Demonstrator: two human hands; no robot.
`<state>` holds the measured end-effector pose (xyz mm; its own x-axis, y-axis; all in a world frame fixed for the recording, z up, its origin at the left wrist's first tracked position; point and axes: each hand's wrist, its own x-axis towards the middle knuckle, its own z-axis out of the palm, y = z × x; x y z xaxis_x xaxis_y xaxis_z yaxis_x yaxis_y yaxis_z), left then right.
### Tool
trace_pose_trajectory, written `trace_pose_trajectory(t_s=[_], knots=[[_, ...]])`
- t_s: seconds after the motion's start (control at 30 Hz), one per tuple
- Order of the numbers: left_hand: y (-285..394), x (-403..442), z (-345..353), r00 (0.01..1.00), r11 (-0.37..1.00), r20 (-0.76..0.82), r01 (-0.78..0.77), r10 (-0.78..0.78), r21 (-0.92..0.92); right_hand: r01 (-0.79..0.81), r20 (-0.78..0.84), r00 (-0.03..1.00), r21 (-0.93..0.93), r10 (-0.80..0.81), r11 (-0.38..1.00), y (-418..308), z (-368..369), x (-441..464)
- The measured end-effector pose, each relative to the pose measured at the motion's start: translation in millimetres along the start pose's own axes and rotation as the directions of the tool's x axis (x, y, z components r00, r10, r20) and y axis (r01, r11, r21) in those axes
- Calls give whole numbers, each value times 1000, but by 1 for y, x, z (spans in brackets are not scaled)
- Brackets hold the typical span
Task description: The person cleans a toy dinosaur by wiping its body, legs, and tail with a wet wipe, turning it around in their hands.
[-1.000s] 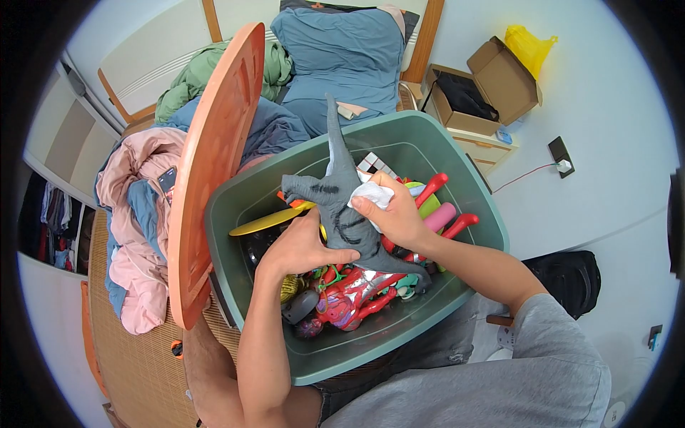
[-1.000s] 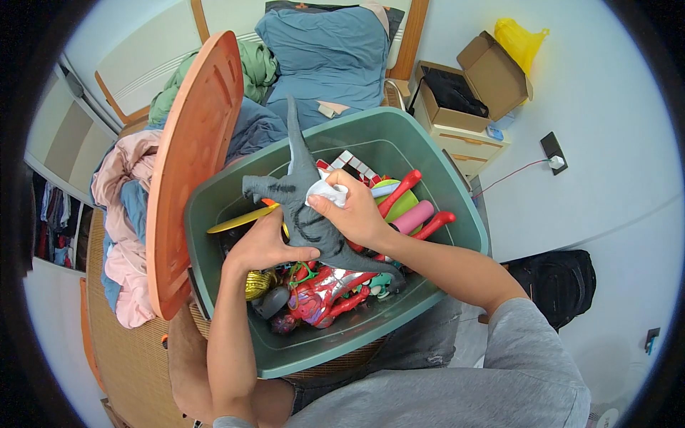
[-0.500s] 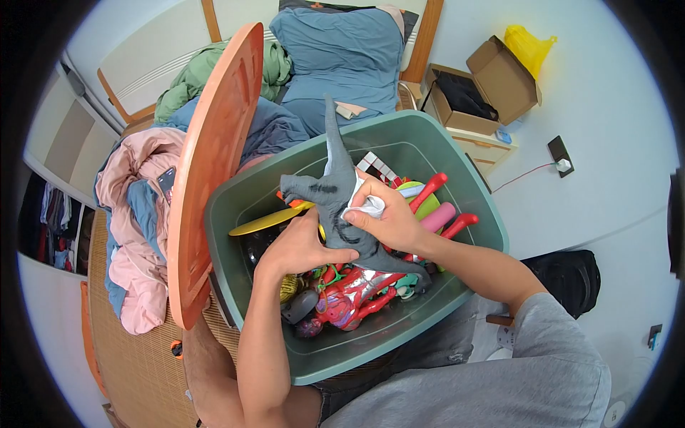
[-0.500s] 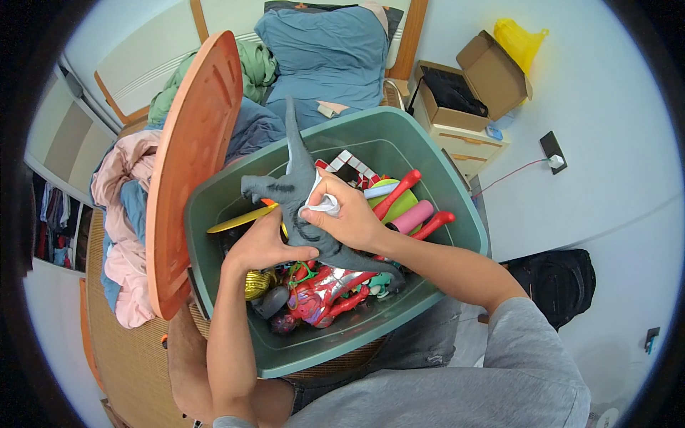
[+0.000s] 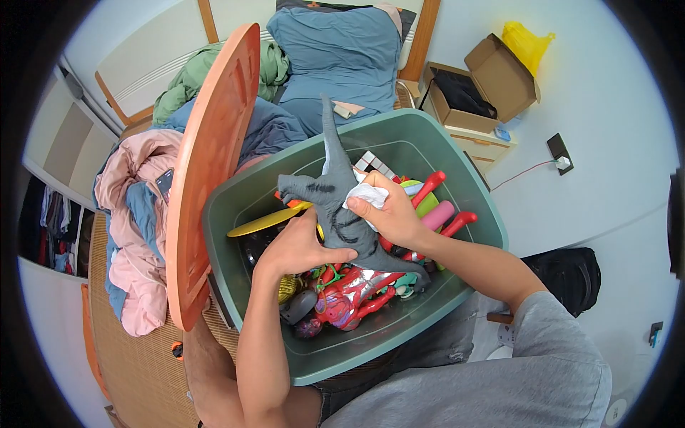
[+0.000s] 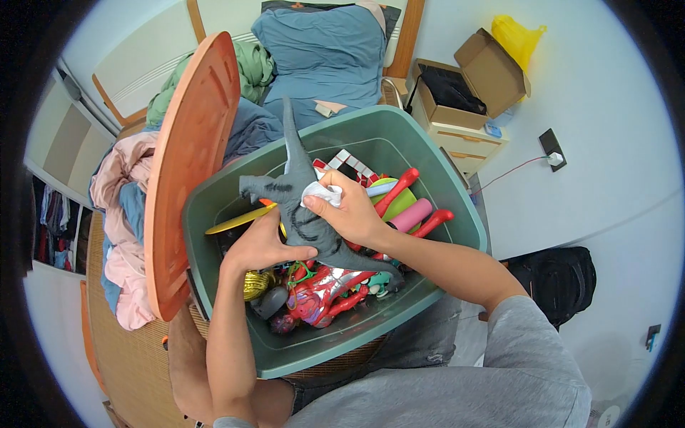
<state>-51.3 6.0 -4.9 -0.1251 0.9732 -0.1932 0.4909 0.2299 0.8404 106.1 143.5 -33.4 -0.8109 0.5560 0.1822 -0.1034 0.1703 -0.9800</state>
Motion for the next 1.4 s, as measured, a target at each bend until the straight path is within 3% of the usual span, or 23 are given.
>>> trace_pose_trajectory(t_s=[0.43,0.53,0.63,0.67,0.73,0.83,0.9,1.4], knots=[[-8,1,3,999,999,-37,-37,37,16,17,-92,996,83,-9,996,6,3,4],[-9,1,3,998,999,-41,-49,49,16,-53,-57,997,69,57,996,2,1,2],[-7,0,2,1000,1000,-17,-14,14,0,-6,22,1000,-55,7,998,4,5,-2],[-6,0,1,1000,1000,-16,-12,12,0,149,8,989,-55,-149,987,9,9,1],[-4,-1,1,1000,999,-11,17,-17,32,299,-8,954,-58,-299,953,12,10,1],[-2,0,1,1000,1000,-3,25,-25,6,282,12,959,-112,-282,953,6,6,1],[-2,0,0,1000,1000,-1,26,-26,12,34,7,999,-107,-34,994,1,3,-2],[-7,2,2,1000,1000,-20,-6,7,11,-11,7,1000,-17,11,1000,1,0,1]])
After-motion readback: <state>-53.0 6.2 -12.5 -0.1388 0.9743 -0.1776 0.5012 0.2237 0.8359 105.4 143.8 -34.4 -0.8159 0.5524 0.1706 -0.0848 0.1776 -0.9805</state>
